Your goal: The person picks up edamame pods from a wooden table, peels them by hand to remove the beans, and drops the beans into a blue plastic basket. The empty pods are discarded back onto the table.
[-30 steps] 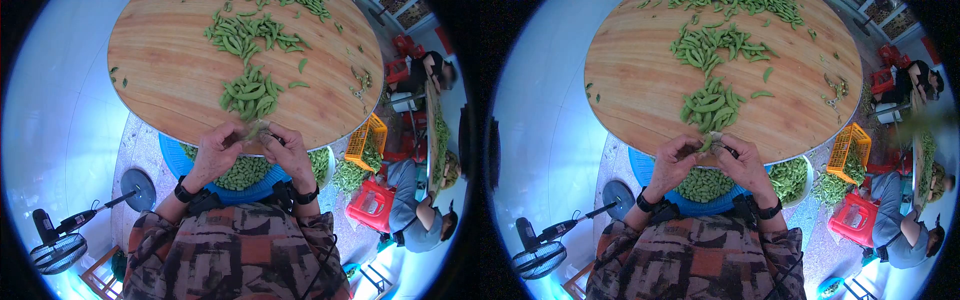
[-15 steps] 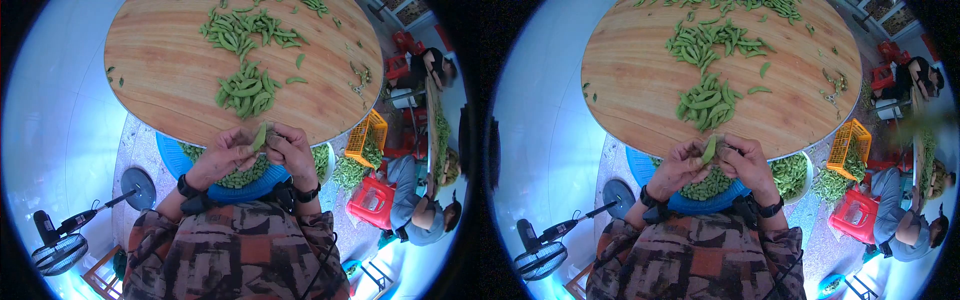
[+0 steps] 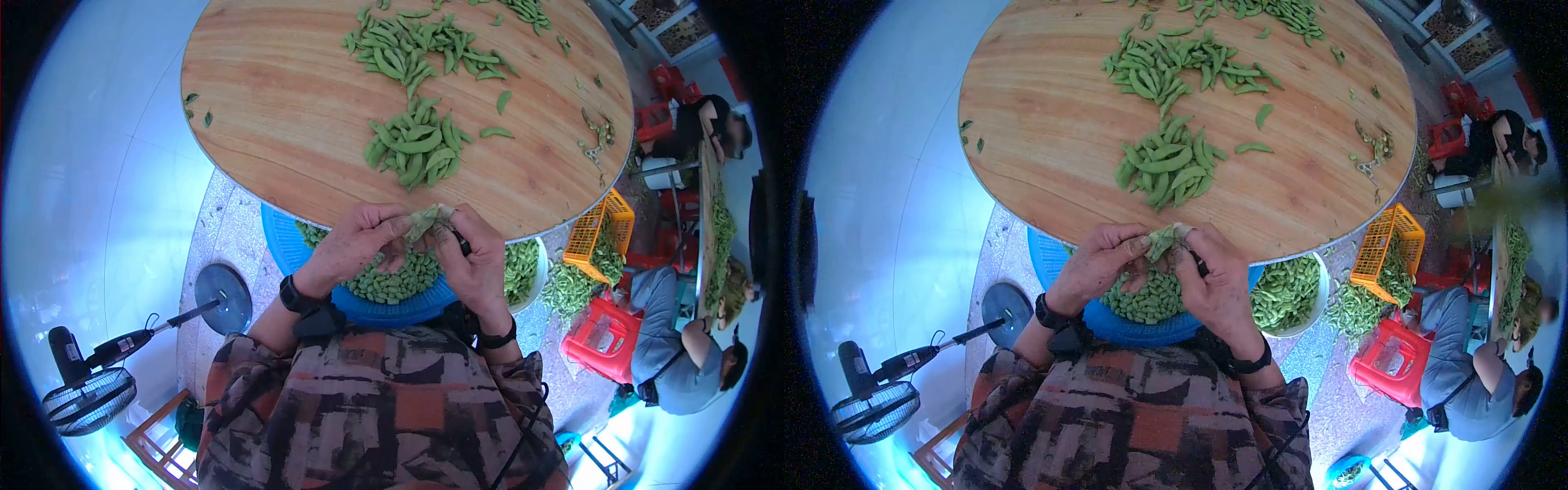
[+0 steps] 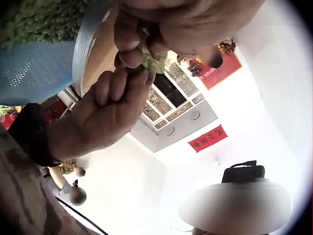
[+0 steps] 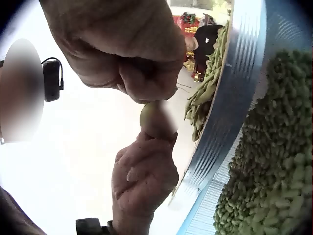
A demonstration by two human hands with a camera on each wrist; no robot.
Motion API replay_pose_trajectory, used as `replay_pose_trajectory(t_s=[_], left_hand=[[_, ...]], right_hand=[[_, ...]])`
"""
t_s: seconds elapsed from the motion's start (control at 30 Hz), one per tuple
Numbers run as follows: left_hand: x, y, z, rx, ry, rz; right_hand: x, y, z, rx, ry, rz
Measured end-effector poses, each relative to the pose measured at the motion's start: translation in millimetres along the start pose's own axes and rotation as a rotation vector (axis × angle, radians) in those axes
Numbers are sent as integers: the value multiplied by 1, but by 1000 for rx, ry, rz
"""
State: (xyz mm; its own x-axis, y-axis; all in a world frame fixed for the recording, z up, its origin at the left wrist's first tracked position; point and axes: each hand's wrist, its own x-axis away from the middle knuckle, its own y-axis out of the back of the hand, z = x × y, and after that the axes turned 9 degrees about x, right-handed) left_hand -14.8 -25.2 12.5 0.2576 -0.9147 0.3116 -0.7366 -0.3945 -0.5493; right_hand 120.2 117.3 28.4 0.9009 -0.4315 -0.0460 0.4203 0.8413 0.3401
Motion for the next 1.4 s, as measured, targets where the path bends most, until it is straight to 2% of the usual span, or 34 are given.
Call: replay_pose_trajectory(t_s=[0.07, 0.13, 0.2, 0.23, 0.3, 0.33, 0.4, 0.43, 0.5, 0.57, 0.63, 0.7, 0.73, 0.8, 0.83, 0.87, 0.9, 0.93, 1.0, 1.07, 1.17, 1.2, 1.23, 1.33, 1.4], left_hand=[[-3, 1, 7, 15, -36, 17], [-5, -4, 10, 29, -74, 34], [-3, -16, 11, 46, -58, -186], [-2, -24, 12, 48, -59, -188], [1, -37, 13, 59, -124, -417], [0, -34, 14, 60, -126, -420], [-2, -24, 20, 111, -88, -272], [-3, -20, 20, 110, -89, -271], [-2, -10, 21, 129, -12, -54], [-1, -4, 31, 203, -10, -32], [1, -7, 26, 275, -2, -4], [6, -13, 11, -121, -120, 65], [11, -12, 2, -123, -120, 64], [18, -5, -14, -594, -71, 69], [16, -5, -17, -595, -70, 69], [11, -5, -20, -840, -196, -106], [6, -5, -23, -1081, -324, -288], [-4, -4, -24, -1082, -326, -287], [-29, -4, -21, -1167, -646, -457], [-39, -8, -19, -1223, -625, -484], [-40, -5, -14, -1286, -609, -521], [-38, -2, -13, -1283, -618, -538], [-38, 1, -14, -1287, -619, -536], [-34, 6, -18, -1147, -705, -548], [-27, 3, -20, -907, -512, -536]], right_hand=[[2, -9, 5, 303, 133, -164], [4, -18, 6, 389, 191, -209], [5, -26, 4, 474, 249, -253], [5, -30, 3, 481, 273, -271], [5, -32, 1, 485, 300, -286], [4, -32, 0, 460, 289, -298], [5, -26, -1, 436, 275, -312], [5, -19, -3, 352, 209, -256], [7, -8, -6, 266, 143, -202], [13, 0, -9, -36, -89, -135], [17, 11, -11, -36, -72, -125], [22, 35, -11, 56, -41, -99], [28, 55, -10, 145, -33, -88], [43, 98, -9, 378, 28, -11], [50, 116, -7, 475, 52, 62], [63, 135, -16, 613, -15, 142], [76, 143, -24, 680, -165, 89], [82, 147, -31, 748, -209, 21], [86, 149, -36, 818, -254, -54], [80, 144, -33, 834, -222, -199], [67, 130, -36, 720, -135, -195], [59, 120, -24, 680, -162, -187], [51, 106, -27, 581, -80, -253], [26, 71, -17, 381, -40, -185], [12, 49, -12, 334, -65, -148]])
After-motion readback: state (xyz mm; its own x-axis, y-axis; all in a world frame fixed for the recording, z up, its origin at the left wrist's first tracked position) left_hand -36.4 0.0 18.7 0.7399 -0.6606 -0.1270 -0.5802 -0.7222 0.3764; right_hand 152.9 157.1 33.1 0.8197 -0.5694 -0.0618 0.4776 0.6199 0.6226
